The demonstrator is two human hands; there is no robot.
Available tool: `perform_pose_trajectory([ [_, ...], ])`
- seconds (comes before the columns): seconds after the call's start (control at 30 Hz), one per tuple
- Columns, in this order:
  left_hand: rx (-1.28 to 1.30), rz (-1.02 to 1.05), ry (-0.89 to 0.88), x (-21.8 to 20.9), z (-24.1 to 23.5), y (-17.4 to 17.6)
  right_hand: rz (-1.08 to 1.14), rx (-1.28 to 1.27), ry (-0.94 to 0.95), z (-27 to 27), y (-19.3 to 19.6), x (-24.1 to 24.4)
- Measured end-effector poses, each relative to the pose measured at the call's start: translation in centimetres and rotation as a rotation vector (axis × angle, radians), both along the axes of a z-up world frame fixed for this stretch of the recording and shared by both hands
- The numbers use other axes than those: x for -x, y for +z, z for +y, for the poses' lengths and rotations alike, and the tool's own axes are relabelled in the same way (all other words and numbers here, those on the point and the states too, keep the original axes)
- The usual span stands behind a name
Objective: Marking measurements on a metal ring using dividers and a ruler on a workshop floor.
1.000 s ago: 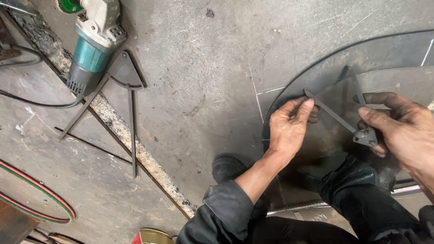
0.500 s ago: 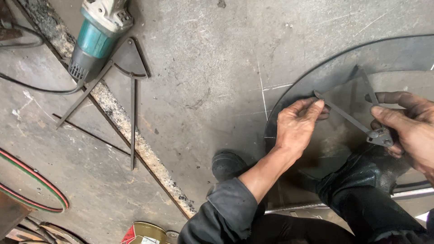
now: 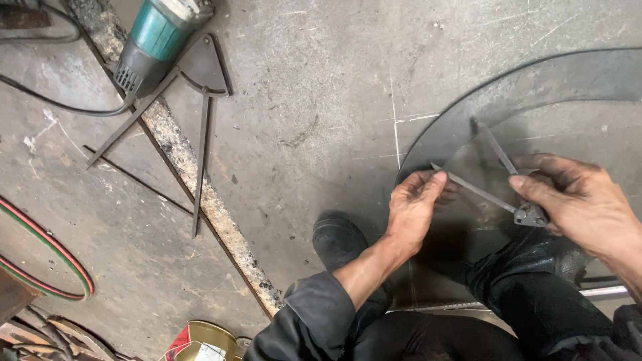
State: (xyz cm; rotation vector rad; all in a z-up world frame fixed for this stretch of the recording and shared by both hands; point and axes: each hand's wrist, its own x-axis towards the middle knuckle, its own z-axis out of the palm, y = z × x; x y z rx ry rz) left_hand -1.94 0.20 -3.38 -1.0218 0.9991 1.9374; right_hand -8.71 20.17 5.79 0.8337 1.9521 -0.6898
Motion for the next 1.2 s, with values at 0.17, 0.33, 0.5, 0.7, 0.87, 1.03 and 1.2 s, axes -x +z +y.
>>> perform_pose_trajectory([
  [0.17,0.018,-0.012,0.028,-0.4,-0.2,0.1,-0.052,-0.011,-0.038,0.0,-0.9,-0.3],
  [0.33,-0.019,0.016,0.102,-1.2,0.2,-0.7,-0.009,0.025,-0.067,-1.0,-0.5,0.4],
  [0.5,-0.039,0.027,0.138,-1.3,0.2,-0.8,0.018,0.064,-0.108,0.1,-1.6,-0.4],
  [0.7,-0.040,0.025,0.148,-1.2,0.2,-0.8,0.002,0.033,-0.046,-0.8,-1.1,0.3],
  [0.87,-0.041,0.031,0.156,-0.9,0.1,-0.5,0.007,0.012,-0.042,0.4,-1.7,-1.0],
  [1.03,-0.036,0.013,0.142,-0.5,-0.1,0.0,0.066,0.096,-0.090,2.3,-3.1,-2.4],
  [1.2,-0.035,0.013,0.134,-0.7,0.0,-0.2,0.085,0.106,-0.118,0.7,-2.0,-1.3],
])
